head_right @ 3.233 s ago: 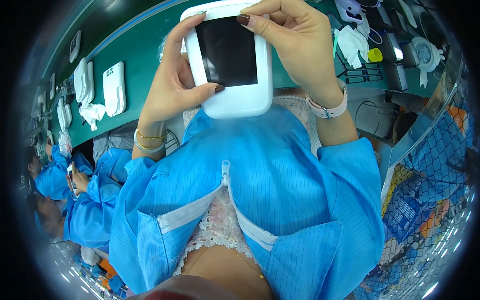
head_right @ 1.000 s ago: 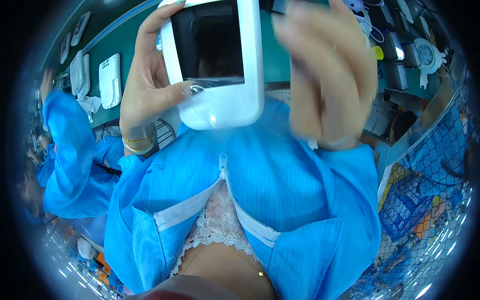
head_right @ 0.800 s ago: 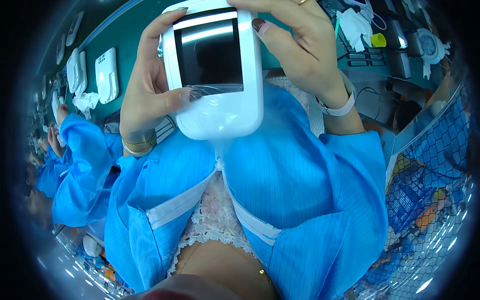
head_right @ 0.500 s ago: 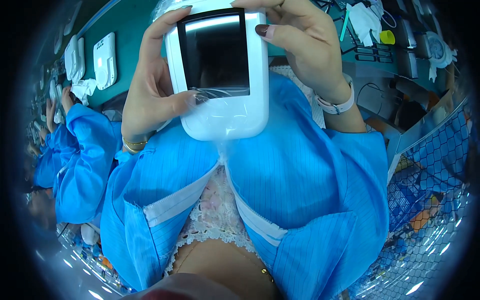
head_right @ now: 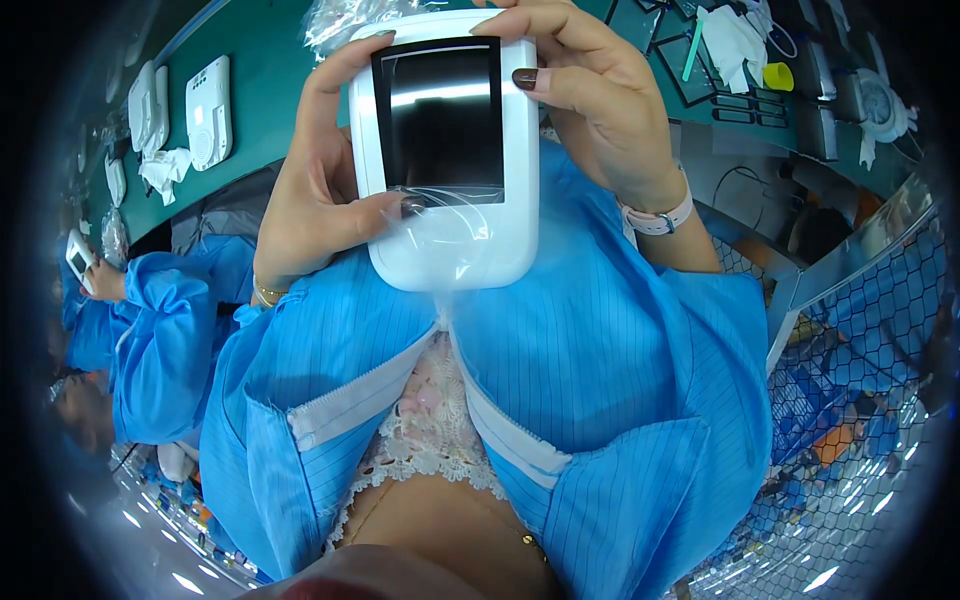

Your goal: Assembling and cleaning handheld device screen components on an assembly line.

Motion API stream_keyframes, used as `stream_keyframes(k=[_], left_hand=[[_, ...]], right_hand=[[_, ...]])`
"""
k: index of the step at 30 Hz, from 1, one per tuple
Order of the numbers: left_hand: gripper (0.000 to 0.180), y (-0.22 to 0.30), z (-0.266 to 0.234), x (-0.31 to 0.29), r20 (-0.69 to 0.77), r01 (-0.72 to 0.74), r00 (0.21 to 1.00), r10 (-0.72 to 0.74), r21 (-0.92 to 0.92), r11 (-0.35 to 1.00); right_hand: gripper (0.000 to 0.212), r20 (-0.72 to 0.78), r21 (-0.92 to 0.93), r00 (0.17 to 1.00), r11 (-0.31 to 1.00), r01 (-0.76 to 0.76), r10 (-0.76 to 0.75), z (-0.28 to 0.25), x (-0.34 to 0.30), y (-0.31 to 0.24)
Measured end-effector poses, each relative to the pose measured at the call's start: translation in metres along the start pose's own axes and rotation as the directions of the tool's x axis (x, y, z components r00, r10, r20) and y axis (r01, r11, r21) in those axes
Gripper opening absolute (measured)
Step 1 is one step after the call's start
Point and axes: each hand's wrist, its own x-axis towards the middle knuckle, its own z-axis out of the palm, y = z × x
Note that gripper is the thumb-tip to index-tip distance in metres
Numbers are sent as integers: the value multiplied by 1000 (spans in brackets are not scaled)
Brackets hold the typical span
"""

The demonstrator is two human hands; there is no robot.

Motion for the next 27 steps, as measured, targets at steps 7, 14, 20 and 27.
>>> stream_keyframes(k=[7,14,20,27], left_hand=[[92,-7,-4,1,89,-140,986,138,13,990],[91,-8,-4,3,107,-203,975,197,52,978],[91,-9,-3,0,118,-206,975,189,149,967],[92,-14,-5,-8,77,-174,983,168,69,982]], right_hand=[[29,12,0,999,1000,30,-30,-11,0,7],[38,255,-235,955,948,212,-151,-48,2,20],[36,267,-228,944,940,255,-192,-47,-2,24],[29,28,39,992,992,118,-119,-1,-6,18]])
